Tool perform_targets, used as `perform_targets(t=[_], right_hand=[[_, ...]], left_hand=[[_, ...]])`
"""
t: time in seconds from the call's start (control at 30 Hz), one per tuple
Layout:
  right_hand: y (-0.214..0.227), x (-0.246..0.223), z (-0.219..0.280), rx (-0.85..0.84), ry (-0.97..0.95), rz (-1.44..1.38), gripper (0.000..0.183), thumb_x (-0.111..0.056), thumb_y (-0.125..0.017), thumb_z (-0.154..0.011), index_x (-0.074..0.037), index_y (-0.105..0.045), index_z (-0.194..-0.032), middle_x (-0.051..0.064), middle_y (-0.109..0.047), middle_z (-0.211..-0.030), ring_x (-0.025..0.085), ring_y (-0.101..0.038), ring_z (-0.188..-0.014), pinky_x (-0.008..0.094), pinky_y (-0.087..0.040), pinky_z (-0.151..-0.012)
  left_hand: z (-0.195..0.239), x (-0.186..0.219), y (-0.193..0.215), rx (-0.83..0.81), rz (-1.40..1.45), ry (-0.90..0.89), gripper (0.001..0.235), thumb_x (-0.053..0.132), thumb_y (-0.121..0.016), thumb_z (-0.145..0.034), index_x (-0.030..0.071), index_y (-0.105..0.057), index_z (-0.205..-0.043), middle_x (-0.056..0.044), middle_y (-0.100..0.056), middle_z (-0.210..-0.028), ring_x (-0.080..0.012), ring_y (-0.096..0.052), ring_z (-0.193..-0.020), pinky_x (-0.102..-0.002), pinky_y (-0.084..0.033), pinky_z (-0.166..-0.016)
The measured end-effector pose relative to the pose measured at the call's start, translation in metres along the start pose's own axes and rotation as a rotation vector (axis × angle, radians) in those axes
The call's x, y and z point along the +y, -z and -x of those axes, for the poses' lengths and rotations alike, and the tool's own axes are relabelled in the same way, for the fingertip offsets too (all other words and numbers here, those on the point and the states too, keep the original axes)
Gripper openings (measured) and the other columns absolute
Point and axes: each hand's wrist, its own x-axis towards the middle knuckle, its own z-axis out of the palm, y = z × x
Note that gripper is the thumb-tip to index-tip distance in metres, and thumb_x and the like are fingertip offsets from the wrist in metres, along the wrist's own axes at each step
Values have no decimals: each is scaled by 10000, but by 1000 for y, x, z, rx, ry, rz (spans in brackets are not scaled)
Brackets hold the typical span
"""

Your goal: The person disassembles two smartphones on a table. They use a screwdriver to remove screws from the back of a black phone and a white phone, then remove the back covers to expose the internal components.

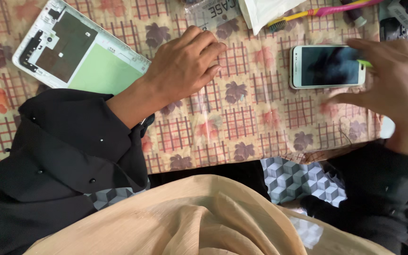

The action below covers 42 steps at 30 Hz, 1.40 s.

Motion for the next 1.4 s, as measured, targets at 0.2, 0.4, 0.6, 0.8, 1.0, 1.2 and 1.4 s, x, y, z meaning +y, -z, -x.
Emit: perform_targets(t=[0.2, 0.4, 0.6, 0.8, 1.0, 1.2, 1.4], right_hand=[[8, -18, -44, -75, 103, 106, 817, -545, -939, -584, -103, -768, -1249, 69, -765, -1068, 194, -694, -862, 320, -598, -756], [5, -33, -53, -269, -38, -252, 360, -343, -716, -908, -93, -771, -1161, 61, -660, -673, 153, -575, -494, 313, -495, -436], [-26, -106, -88, -293, -51, -846, 296, -240, -577, -1020, -32, -713, -859, 47, -550, -487, 119, -434, -334, 291, -319, -340], [-15, -138, -100, -241, -224, -710, 314, -250, -646, -1048, 5, -728, -885, 104, -541, -534, 144, -422, -457, 335, -288, -433], [5, -124, -95, 60, -14, -998, 405, -276, -475, -1215, 42, -697, -1100, 119, -731, -933, 108, -644, -756, 223, -509, -737], [-11, -104, -57, 182, 76, -732, 850, -633, -87, -1131, -54, -709, -1153, 65, -637, -816, 141, -602, -688, 229, -451, -660], [-16, -113, -19, 255, 100, -1103, 549, -534, -389, -1099, -82, -593, -865, 130, -707, -874, 197, -726, -662, 292, -552, -536]], left_hand=[[0, 0, -6, -5, -9, -5, 417, 332, -787, -975, 54, -696, -1272, -55, -641, -1183, -180, -595, -1113, -279, -625, -807], [-5, 5, -5, 65, 182, -54, 865, 514, -814, -857, 59, -433, -1487, -184, -611, -1306, -287, -596, -1121, -329, -618, -733], [-10, 16, -3, 18, 503, 106, 812, 395, -841, -901, 58, -434, -1518, -138, -662, -1256, -261, -686, -1003, -347, -634, -808], [-8, -9, 2, -31, 696, 243, 445, 243, -850, -887, 68, -699, -1268, -104, -775, -1051, -204, -760, -786, -356, -610, -721], [-5, -20, 9, -202, 520, 254, 421, 257, -798, -957, 88, -707, -1331, -101, -743, -1172, -252, -689, -1022, -402, -568, -903], [-7, -34, 23, -281, 264, -126, 1138, 678, -928, -550, 52, -603, -1443, -136, -502, -1463, -343, -392, -1317, -498, -437, -1063], [-2, -26, 27, -370, 198, -105, 1033, 560, -930, -529, 157, -608, -1424, -70, -525, -1462, -299, -417, -1360, -573, -379, -1116]])
